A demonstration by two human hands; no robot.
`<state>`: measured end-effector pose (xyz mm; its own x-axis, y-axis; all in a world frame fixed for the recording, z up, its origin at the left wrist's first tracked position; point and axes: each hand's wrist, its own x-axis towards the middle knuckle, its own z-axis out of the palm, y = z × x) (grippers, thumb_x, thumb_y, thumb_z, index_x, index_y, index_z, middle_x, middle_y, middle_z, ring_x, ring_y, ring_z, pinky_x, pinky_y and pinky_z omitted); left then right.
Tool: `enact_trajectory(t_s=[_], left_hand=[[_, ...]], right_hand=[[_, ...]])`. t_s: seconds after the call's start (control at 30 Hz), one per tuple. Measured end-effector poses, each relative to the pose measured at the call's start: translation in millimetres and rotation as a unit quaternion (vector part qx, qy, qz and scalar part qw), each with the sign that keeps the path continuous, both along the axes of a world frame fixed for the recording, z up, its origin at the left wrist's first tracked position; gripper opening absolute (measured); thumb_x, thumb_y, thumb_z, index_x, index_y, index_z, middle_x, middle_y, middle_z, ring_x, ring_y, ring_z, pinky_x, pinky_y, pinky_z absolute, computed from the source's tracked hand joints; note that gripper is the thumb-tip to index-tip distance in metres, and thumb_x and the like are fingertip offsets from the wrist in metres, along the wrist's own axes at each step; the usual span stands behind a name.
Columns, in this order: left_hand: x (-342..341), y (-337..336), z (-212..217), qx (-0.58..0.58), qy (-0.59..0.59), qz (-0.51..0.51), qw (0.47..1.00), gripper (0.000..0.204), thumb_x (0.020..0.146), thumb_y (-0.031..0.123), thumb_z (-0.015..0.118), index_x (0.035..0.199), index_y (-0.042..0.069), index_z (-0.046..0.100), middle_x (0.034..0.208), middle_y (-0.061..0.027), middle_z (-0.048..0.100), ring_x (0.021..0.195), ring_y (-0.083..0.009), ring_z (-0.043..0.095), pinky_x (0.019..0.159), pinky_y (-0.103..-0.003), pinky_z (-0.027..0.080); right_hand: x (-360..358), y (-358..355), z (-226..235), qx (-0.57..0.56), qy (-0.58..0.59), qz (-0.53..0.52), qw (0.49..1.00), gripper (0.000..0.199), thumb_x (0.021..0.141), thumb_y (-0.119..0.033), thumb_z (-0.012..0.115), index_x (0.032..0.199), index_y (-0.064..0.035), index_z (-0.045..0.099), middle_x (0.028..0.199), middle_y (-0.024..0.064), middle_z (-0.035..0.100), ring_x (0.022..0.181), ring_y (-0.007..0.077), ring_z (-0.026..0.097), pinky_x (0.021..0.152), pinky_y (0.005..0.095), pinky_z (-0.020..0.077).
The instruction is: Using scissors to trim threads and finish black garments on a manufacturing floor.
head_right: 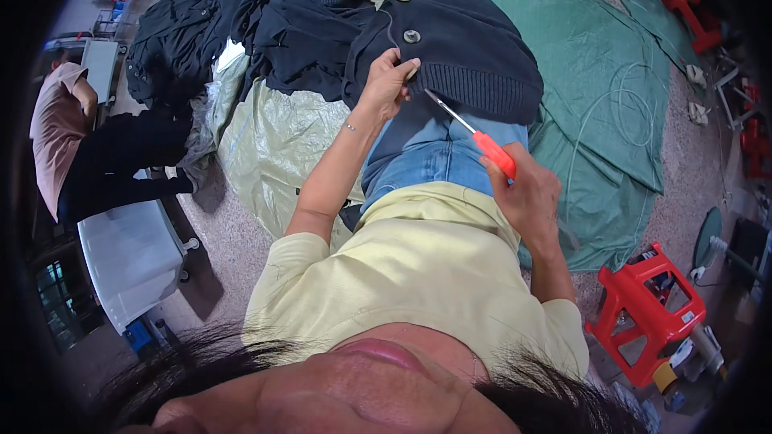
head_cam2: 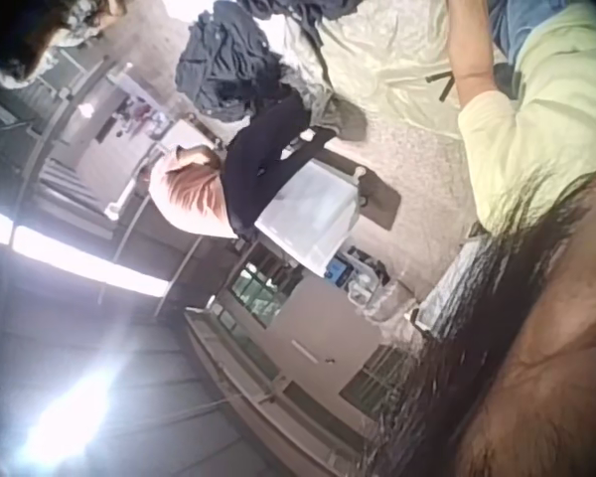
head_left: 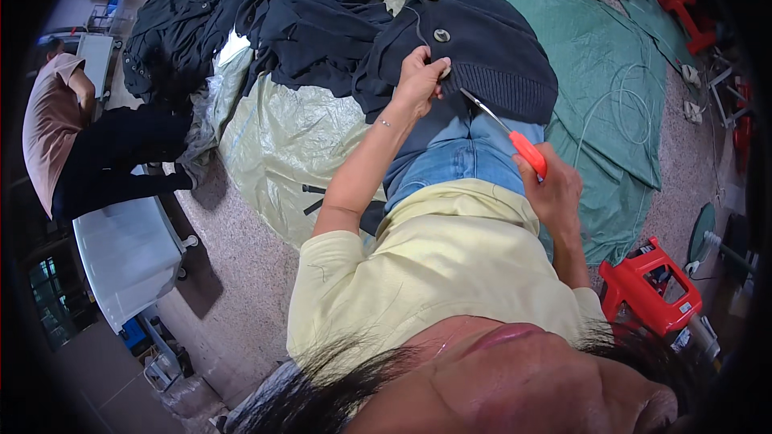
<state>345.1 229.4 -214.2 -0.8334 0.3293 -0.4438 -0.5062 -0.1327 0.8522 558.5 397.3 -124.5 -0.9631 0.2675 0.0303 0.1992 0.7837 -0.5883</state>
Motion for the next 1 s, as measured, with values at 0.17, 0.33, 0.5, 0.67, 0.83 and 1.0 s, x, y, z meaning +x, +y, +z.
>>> enact_trajectory(t_s=[0.17,0.33,0.5,0.67,0.83,1.0], left_hand=[[13.9,-0.7,-5.7,-0.027,0.089,-0.012,0.996,0.019,0.087,0.007,0.065,0.098,0.001,0.05,0.066,-0.0045,0.054,0.041,-0.0106,0.048,0.034,-0.026,0.037],[39.2,-20.1,37.9,0.073,0.34,-0.578,0.739,0.024,0.083,0.014,0.073,0.102,0.002,0.064,0.087,-0.006,0.066,0.078,-0.0151,0.066,0.069,-0.03,0.051],[-27.9,-47.0,61.7,-0.412,0.532,-0.069,0.736,0.074,0.067,0.019,0.086,0.131,0.008,0.051,0.132,-0.0156,0.053,0.114,-0.0291,0.057,0.095,-0.037,0.046],[-85.5,-71.2,-51.7,-0.212,0.343,-0.145,0.904,0.075,0.064,0.028,0.088,0.126,0.01,0.05,0.114,-0.0131,0.058,0.109,-0.0263,0.055,0.093,-0.038,0.046],[-88.9,-65.9,-9.3,-0.205,0.191,-0.176,0.944,0.026,0.072,0.011,0.08,0.093,0.006,0.064,0.07,0.0,0.061,0.052,-0.0085,0.052,0.041,-0.025,0.038],[-157.8,-75.8,124.1,-0.106,0.276,0.069,0.953,0.016,0.074,0.001,0.069,0.088,0.005,0.064,0.074,-0.0052,0.064,0.055,-0.0159,0.062,0.042,-0.032,0.052]], right_hand=[[-7.8,-3.0,-4.2,0.017,0.017,-0.013,1.0,0.019,0.088,-0.027,0.07,0.093,-0.0107,0.063,0.068,0.0125,0.062,0.059,0.0341,0.06,0.055,0.0409,0.0447],[-22.8,30.3,-16.0,0.004,0.141,-0.146,0.979,0.024,0.091,-0.028,0.067,0.101,-0.0072,0.064,0.074,0.0157,0.063,0.064,0.0342,0.061,0.058,0.0403,0.046],[-33.0,44.8,-24.5,-0.004,0.191,-0.201,0.961,0.026,0.093,-0.028,0.064,0.104,-0.0043,0.063,0.075,0.0156,0.063,0.062,0.0312,0.059,0.059,0.0391,0.0449],[-46.7,40.1,-36.8,-0.014,0.161,-0.149,0.976,0.025,0.094,-0.026,0.063,0.105,-0.0031,0.063,0.078,0.0164,0.064,0.066,0.0348,0.06,0.061,0.0389,0.0454],[-54.6,42.0,-47.4,-0.024,0.143,-0.166,0.975,0.025,0.094,-0.027,0.062,0.105,-0.0038,0.064,0.081,0.0186,0.065,0.071,0.0372,0.062,0.064,0.0422,0.0464],[-62.2,59.1,-41.0,-0.001,0.147,-0.209,0.967,0.029,0.094,-0.031,0.061,0.105,-0.0042,0.063,0.08,0.0176,0.065,0.071,0.0361,0.063,0.063,0.043,0.0455]])
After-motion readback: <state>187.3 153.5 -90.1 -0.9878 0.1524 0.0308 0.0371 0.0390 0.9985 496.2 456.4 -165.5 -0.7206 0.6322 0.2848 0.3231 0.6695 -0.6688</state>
